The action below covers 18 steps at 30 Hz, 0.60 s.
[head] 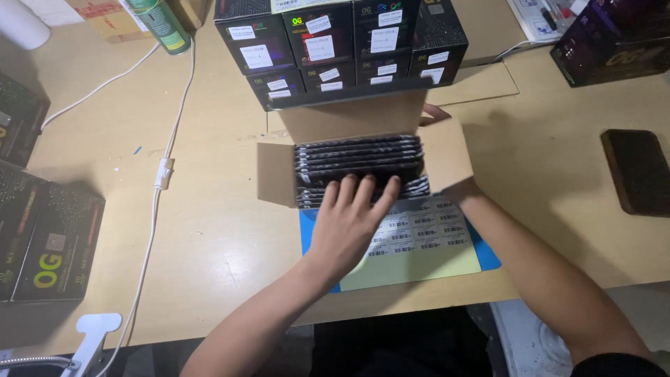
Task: Inspecting smartphone screens and placing them into protective sleeves and boxes.
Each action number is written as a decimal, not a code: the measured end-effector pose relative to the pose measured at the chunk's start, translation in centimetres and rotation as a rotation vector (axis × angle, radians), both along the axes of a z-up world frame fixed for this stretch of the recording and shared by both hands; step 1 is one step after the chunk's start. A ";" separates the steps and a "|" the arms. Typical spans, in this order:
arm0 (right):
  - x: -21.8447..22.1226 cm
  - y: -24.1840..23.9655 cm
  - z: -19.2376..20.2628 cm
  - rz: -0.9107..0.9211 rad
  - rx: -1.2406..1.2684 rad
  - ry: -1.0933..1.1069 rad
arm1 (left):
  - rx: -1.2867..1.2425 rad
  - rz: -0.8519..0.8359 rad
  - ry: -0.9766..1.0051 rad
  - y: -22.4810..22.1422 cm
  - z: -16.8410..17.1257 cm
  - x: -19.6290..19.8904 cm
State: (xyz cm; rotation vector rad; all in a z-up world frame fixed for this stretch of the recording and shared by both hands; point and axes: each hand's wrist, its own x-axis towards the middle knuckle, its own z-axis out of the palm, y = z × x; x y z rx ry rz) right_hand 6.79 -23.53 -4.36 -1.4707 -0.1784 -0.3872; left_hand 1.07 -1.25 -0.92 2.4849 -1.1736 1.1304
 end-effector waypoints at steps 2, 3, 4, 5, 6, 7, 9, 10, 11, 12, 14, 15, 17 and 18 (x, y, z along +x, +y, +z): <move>-0.1 0.5 0.3 0.020 0.073 0.057 | 0.032 -0.008 0.054 -0.5 -0.9 -0.1; -0.4 0.7 0.4 0.040 0.145 0.118 | 0.064 -0.015 0.112 -0.9 -1.5 -0.3; -0.6 0.9 0.4 0.042 0.145 0.123 | 0.063 -0.013 0.117 -0.9 -1.3 -0.3; -0.9 1.2 0.4 0.060 0.219 0.184 | 0.071 -0.009 0.122 -0.8 -1.1 -0.2; -1.1 1.5 0.5 0.077 0.294 0.244 | 0.079 -0.005 0.126 -0.8 -0.8 -0.2; -1.2 1.4 0.5 0.073 0.293 0.244 | 0.078 -0.009 0.126 -0.5 -0.2 0.0; -1.5 1.4 0.6 0.102 0.439 0.356 | 0.014 -0.045 0.116 0.3 1.0 0.4; -1.5 1.0 0.0 0.100 0.438 0.360 | 0.013 -0.046 0.119 1.5 1.2 1.2; -1.5 0.7 -0.6 0.093 0.212 0.231 | -0.131 -0.002 0.142 2.8 1.5 2.2; -1.4 0.4 -1.1 0.084 -0.015 0.102 | -0.274 0.042 0.166 4.1 1.7 3.2; -1.3 0.4 -0.3 0.106 -0.008 0.110 | -0.489 0.082 0.213 6.9 2.2 4.9; -1.1 0.4 0.2 0.135 -0.006 0.113 | -0.709 0.127 0.251 8.3 2.5 5.8; -1.6 0.8 1.7 0.142 0.004 0.134 | -0.894 0.065 0.537 10.5 1.7 7.9; -1.9 1.0 2.5 0.148 0.013 0.153 | -1.068 -0.005 0.827 11.5 1.3 8.9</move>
